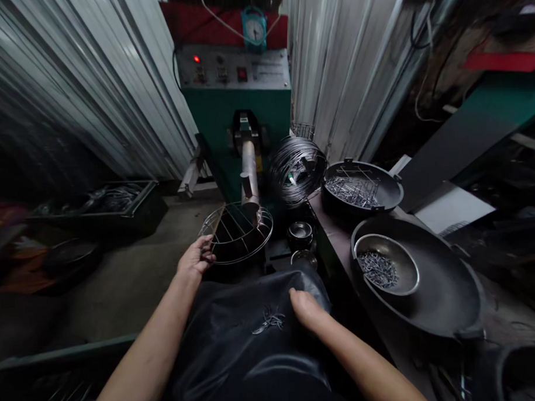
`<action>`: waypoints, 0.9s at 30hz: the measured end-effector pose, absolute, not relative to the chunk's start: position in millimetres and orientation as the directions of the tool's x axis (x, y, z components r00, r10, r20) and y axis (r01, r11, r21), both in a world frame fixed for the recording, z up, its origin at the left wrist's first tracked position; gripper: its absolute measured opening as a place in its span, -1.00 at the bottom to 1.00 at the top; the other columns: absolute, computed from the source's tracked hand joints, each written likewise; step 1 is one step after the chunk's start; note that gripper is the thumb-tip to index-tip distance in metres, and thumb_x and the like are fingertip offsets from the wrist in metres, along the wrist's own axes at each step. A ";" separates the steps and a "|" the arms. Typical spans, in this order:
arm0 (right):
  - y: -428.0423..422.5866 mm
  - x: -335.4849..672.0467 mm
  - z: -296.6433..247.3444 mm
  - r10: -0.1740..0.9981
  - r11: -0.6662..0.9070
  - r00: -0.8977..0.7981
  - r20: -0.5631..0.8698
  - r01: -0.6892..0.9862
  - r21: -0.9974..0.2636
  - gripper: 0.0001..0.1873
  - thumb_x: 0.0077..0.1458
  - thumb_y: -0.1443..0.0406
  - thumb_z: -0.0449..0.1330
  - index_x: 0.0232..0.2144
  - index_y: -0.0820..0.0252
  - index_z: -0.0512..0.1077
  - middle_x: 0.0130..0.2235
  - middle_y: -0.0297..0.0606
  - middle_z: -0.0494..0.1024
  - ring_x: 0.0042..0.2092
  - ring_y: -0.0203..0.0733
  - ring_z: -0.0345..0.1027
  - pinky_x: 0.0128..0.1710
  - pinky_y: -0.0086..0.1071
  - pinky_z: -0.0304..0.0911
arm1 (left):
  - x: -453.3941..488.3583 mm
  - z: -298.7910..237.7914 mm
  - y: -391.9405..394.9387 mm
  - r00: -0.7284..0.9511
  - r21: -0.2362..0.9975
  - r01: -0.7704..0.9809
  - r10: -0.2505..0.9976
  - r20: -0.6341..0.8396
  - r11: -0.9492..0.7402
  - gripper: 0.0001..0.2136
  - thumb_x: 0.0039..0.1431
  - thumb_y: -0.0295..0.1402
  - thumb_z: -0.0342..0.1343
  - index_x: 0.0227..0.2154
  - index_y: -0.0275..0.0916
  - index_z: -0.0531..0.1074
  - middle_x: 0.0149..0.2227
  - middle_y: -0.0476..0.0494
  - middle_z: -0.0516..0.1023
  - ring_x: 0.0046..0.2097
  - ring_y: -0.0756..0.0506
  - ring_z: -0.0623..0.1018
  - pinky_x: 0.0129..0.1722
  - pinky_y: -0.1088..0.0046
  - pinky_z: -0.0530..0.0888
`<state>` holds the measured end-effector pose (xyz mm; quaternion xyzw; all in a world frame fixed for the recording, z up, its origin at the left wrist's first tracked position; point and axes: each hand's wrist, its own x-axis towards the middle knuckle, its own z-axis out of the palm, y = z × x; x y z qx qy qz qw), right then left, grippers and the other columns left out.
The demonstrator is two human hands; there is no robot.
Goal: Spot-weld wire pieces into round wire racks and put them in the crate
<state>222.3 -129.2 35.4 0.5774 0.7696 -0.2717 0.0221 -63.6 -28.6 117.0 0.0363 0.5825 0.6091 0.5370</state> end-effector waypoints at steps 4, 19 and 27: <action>-103.8 226.9 49.4 0.890 0.164 -0.334 -0.311 0.869 -0.467 -0.80 0.01 0.50 0.03 -0.41 0.22 0.41 -0.39 -0.10 0.54 -0.26 -0.07 0.46 -0.30 -0.33 0.26 | -61.2 115.7 -32.6 -0.489 0.793 -0.582 0.701 -0.518 0.180 -0.64 -0.50 -0.42 0.25 -0.63 -0.22 0.14 -0.70 0.24 0.03 -0.70 0.19 0.01 -0.75 0.63 0.00; -39.5 142.2 87.8 0.975 0.124 -0.204 0.086 0.181 -0.976 -0.82 -0.03 0.27 0.09 -0.41 0.20 0.47 -0.52 -0.36 0.48 -0.54 -0.32 0.34 -0.51 -0.47 0.22 | -51.8 111.7 -42.0 -0.555 0.876 -0.480 0.756 -0.347 0.049 -0.60 -0.49 -0.39 0.27 -0.51 -0.23 0.20 -0.64 0.22 0.13 -0.66 0.18 0.07 -0.70 0.63 0.01; -35.5 138.1 87.8 0.992 0.061 -0.118 0.045 0.129 -0.990 -0.74 -0.01 0.19 0.10 -0.35 0.22 0.46 -0.57 -0.37 0.45 -0.60 -0.34 0.28 -0.64 -0.51 0.17 | -50.7 115.9 -38.7 -0.553 0.870 -0.492 0.768 -0.323 0.012 -0.57 -0.47 -0.43 0.28 -0.44 -0.23 0.22 -0.59 0.20 0.17 -0.65 0.19 0.06 -0.72 0.67 -0.02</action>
